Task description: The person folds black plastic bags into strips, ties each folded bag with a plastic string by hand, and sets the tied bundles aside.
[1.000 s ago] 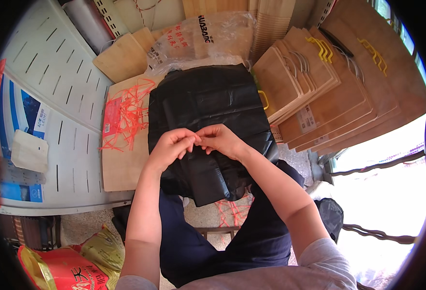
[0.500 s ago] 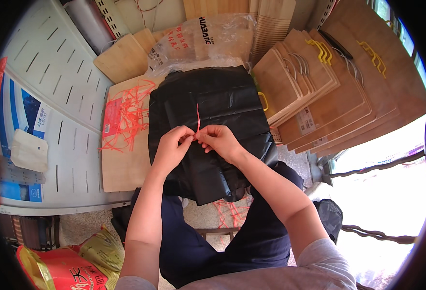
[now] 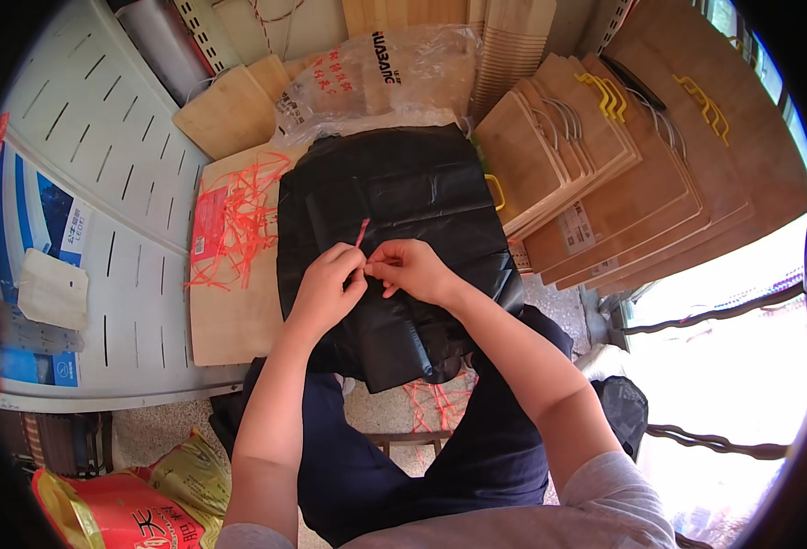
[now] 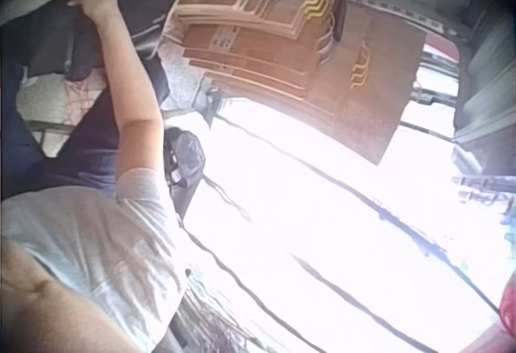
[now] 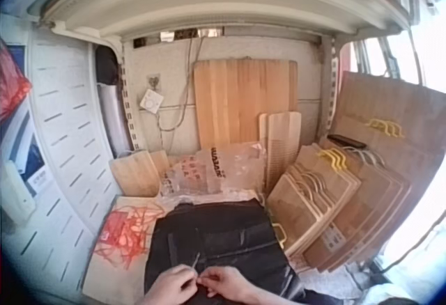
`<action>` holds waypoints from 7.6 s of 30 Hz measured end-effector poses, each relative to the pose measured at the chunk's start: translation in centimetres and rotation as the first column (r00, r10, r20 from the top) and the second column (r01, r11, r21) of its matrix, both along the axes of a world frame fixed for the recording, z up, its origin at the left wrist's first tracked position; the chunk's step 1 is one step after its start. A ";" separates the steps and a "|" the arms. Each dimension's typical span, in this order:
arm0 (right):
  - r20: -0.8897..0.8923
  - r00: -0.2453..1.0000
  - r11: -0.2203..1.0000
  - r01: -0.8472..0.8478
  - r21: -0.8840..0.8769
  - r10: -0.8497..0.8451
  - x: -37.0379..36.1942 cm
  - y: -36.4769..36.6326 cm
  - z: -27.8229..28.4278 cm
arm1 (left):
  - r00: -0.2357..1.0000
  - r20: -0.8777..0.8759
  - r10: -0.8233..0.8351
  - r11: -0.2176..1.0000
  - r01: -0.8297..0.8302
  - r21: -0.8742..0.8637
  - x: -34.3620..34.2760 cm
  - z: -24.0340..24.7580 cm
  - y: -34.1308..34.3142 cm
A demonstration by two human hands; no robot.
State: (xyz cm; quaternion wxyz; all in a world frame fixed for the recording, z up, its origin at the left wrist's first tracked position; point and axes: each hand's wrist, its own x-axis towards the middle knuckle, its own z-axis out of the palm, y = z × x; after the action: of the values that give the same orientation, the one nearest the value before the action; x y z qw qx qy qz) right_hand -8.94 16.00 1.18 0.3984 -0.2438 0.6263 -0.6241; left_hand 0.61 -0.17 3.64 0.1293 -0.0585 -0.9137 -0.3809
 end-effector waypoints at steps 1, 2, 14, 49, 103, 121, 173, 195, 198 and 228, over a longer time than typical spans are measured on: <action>-0.239 0.970 0.999 0.041 -0.007 -0.042 0.4 0.0 0.5 | 1.000 0.000 0.000 1.000 0.000 0.000 0.1 0.0 0.0; -0.464 0.882 0.997 0.080 -0.023 -0.081 0.7 0.0 0.7 | 1.000 -0.014 0.028 0.999 -0.028 -0.044 0.2 0.0 0.0; -0.729 0.622 0.958 0.182 -0.220 -0.285 1.5 -1.3 -0.6 | 0.988 -0.003 0.155 0.988 -0.155 0.005 0.1 -0.5 0.2; -0.671 0.723 0.973 0.231 0.013 -0.163 0.1 -0.2 -0.6 | 0.968 0.066 0.242 0.942 -0.218 -0.256 1.8 0.0 -3.4; 0.005 0.847 0.821 0.517 -0.242 -0.532 -7.0 9.6 2.9 | 0.760 -0.052 0.648 0.740 -0.644 -0.195 20.3 1.7 -5.4; -0.780 0.528 0.916 0.010 0.400 0.335 -1.4 6.4 1.2 | 0.944 0.318 0.089 0.916 0.048 -0.399 3.2 1.3 1.7; -0.361 0.885 0.848 0.416 0.328 -0.294 -6.6 17.6 2.0 | 0.935 0.351 -0.045 0.221 -0.334 0.916 4.8 5.1 0.0; 0.656 0.730 0.938 0.332 -0.097 -0.190 -6.6 14.6 -0.6 | 0.987 0.151 -0.059 -0.420 -0.162 0.893 5.0 5.3 -1.4; 0.607 0.747 0.948 0.316 0.035 -0.271 -5.3 13.5 1.3 | 0.942 0.322 -0.092 -0.212 -0.335 0.918 7.7 3.2 -3.2; 0.479 0.810 0.882 0.450 -0.138 -0.338 -13.7 9.8 -2.4 | 0.770 0.637 0.038 0.604 -0.526 0.599 9.4 1.6 -11.0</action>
State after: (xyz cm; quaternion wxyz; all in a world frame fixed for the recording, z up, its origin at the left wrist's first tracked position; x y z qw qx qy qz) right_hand -22.69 25.82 -1.27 0.3575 -0.0069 0.4742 -0.8045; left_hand 10.06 -11.19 5.27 -0.0730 0.2687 -0.6632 -0.6947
